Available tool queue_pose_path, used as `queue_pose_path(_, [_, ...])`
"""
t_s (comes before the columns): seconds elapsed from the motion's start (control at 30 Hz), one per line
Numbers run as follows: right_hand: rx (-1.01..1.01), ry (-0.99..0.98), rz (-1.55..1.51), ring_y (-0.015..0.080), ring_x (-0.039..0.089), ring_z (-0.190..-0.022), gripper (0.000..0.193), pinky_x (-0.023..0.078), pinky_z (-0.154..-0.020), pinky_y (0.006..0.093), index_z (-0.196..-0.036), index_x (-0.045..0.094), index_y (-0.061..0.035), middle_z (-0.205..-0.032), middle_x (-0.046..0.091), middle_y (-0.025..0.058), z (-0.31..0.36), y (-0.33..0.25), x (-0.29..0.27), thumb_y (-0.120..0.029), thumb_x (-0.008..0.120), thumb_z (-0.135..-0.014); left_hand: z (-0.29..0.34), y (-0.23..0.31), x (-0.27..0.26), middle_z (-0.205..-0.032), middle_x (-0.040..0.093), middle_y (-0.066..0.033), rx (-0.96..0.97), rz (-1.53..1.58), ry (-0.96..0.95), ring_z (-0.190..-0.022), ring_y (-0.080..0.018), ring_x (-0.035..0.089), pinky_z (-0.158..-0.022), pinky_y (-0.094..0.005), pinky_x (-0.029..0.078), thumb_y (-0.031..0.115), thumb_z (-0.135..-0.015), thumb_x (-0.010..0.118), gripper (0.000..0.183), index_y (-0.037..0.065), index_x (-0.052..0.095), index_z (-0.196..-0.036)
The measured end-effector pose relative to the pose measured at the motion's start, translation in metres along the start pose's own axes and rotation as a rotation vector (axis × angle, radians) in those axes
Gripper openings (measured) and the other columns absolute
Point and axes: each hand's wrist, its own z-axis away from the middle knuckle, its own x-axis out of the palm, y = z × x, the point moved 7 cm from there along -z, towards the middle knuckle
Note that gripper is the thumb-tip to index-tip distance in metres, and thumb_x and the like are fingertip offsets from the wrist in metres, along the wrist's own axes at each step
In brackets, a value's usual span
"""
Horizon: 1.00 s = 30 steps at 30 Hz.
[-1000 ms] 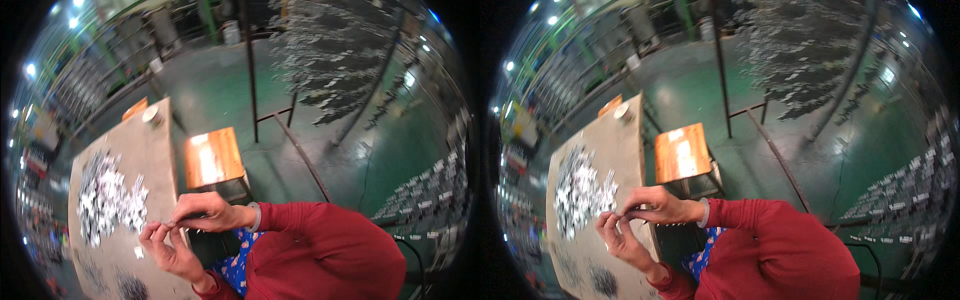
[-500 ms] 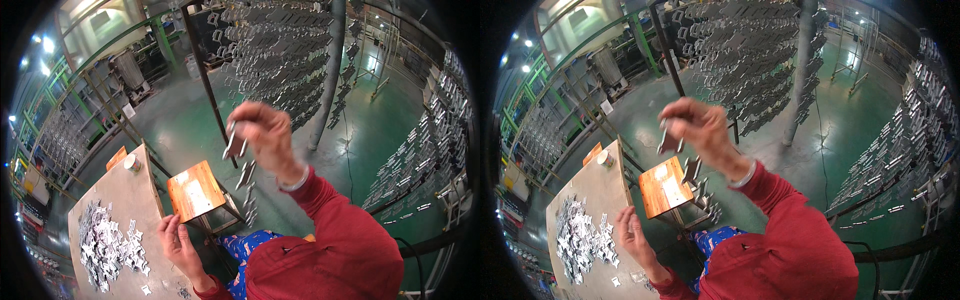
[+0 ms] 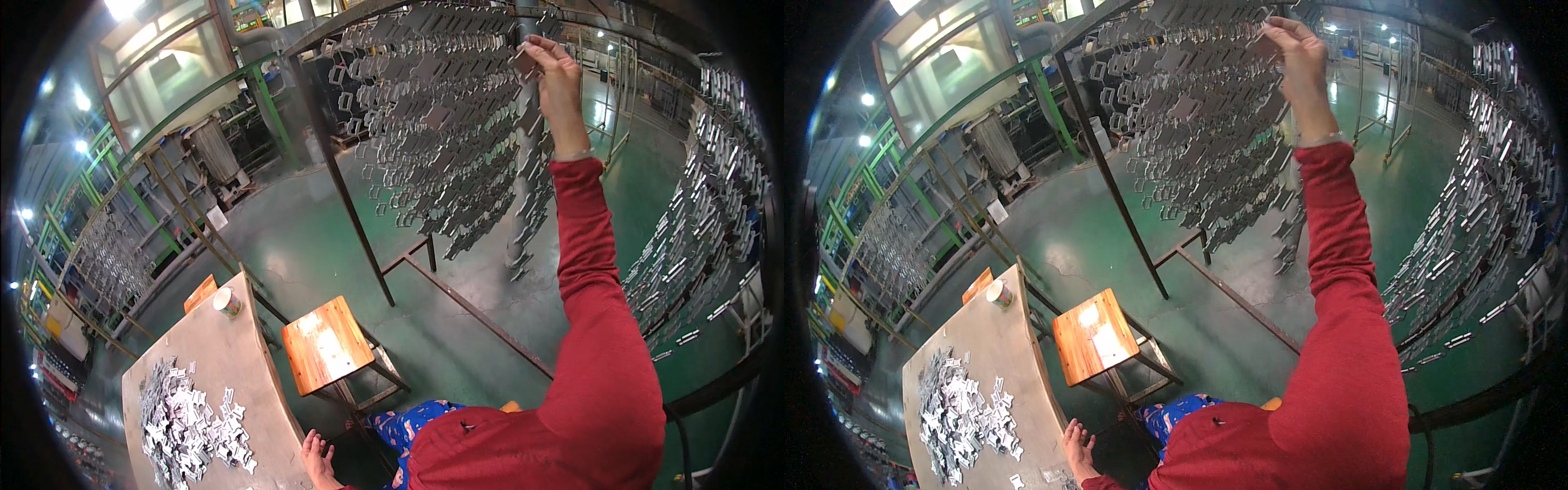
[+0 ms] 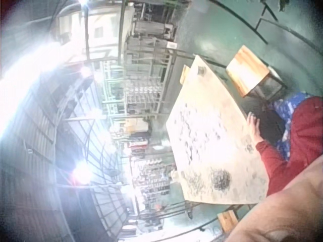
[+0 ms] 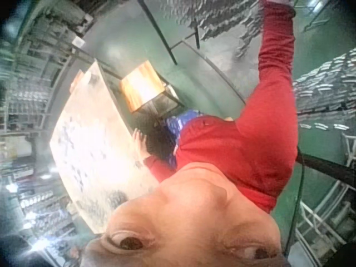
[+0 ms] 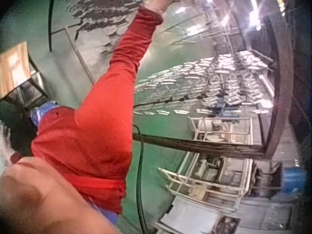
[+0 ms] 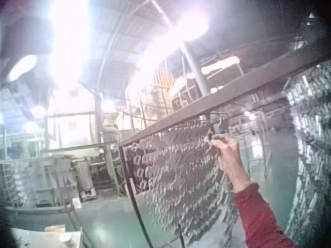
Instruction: The person attaches small metal plates to metal hooks by hand and hangs the completed assemblies onto a large metal rack. The person picks up hooks and plates from a table, joins them together, and then hangs them on a multi-tiered rack in a workshop.
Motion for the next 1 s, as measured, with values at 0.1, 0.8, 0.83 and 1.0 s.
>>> queue_pose_path(0.1, [0.011,0.112,0.021,0.0117,0.063,-0.075,0.013,0.05,-0.065,0.0247,-0.092,0.063,-0.0057,-0.087,0.066,0.0052,-0.044,-0.001,-0.036,-0.004,0.064,-0.079,0.006,0.008,0.006,-0.11,0.054,0.0,0.002,0.022,-0.097,-0.091,-0.0146,0.05,-0.082,-0.0433,0.044,0.022,-0.09,0.055,0.038,0.016,0.049,-0.126])
queue_pose_path(0.8, [-0.177,-0.032,0.291,0.0148,0.057,-0.066,0.017,0.047,-0.058,0.0285,-0.092,0.06,-0.0072,-0.073,0.058,0.0043,-0.167,0.011,-0.076,-0.009,0.057,-0.076,0.068,0.043,0.038,-0.14,0.033,-0.0124,-0.012,-0.134,-0.234,-0.129,-0.0291,0.03,-0.102,-0.0442,0.033,0.024,-0.093,0.049,0.047,0.007,0.036,-0.136])
queue_pose_path(0.83, [-0.181,-0.023,0.306,0.0148,0.057,-0.066,0.017,0.047,-0.058,0.0285,-0.092,0.06,-0.0072,-0.073,0.058,0.0043,-0.167,0.006,-0.078,-0.009,0.057,-0.076,0.069,0.043,0.041,-0.141,0.033,-0.0125,-0.021,-0.121,-0.229,-0.129,-0.0298,0.03,-0.102,-0.0447,0.033,0.023,-0.093,0.049,0.047,0.007,0.036,-0.136])
queue_pose_path(1.0, [-0.225,0.149,0.265,0.0163,0.059,-0.074,0.023,0.049,-0.064,0.03,-0.096,0.061,-0.005,-0.081,0.06,0.0064,-0.171,0.004,-0.115,-0.004,0.059,-0.073,0.062,0.032,0.032,-0.132,0.042,-0.0132,-0.023,-0.093,-0.166,-0.121,-0.027,0.04,-0.096,-0.0401,0.039,0.023,-0.093,0.05,0.045,0.007,0.039,-0.133])
